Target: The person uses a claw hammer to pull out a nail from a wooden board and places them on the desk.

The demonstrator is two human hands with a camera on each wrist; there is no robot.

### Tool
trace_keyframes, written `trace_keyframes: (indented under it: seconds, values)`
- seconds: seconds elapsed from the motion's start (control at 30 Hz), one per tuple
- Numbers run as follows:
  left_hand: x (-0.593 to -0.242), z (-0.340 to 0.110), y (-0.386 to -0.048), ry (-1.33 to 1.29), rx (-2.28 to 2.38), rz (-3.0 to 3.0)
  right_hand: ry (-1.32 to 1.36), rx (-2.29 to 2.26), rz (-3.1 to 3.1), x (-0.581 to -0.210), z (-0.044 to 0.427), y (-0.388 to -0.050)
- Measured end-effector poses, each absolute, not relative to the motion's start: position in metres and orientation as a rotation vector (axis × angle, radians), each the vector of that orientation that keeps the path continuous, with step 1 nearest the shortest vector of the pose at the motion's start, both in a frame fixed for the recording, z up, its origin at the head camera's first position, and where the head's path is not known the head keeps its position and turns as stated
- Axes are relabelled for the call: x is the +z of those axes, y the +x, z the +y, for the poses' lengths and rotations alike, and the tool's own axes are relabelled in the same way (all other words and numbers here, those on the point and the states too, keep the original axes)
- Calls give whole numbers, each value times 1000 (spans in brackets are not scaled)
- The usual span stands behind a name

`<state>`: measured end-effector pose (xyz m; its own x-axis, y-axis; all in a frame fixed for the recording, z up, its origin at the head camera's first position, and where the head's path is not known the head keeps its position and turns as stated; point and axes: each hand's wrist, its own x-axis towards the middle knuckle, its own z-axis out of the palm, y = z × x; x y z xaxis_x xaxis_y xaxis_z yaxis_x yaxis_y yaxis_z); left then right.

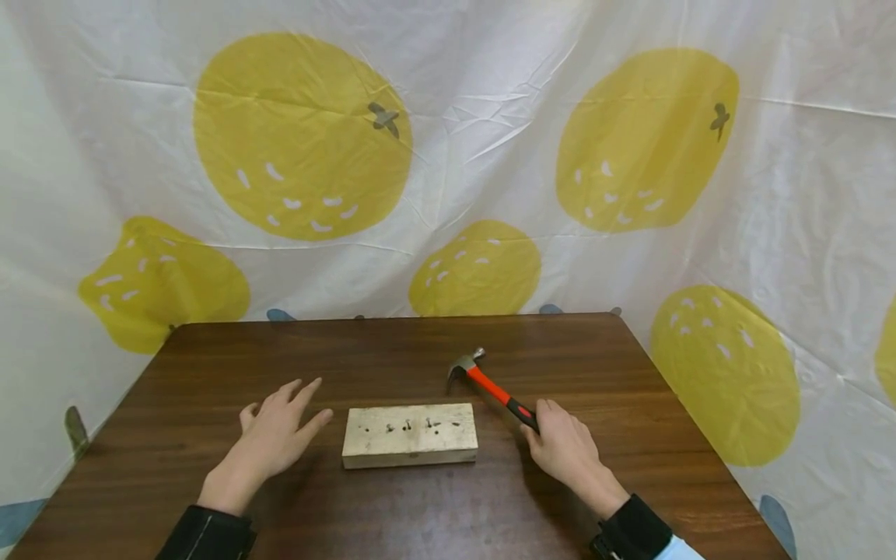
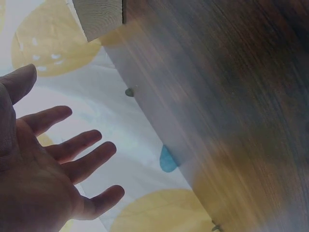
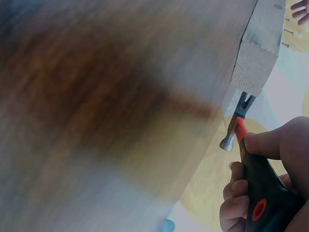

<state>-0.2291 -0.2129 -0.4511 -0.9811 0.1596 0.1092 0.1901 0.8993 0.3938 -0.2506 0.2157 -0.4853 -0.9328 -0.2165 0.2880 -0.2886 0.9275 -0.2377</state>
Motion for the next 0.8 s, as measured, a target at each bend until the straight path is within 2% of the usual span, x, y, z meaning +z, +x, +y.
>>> trace_keyframes:
  seconds: [0.8]
  values:
    - [-448, -204, -229, -329, -605, -2944, 561, 559, -2659, -471, 201, -243]
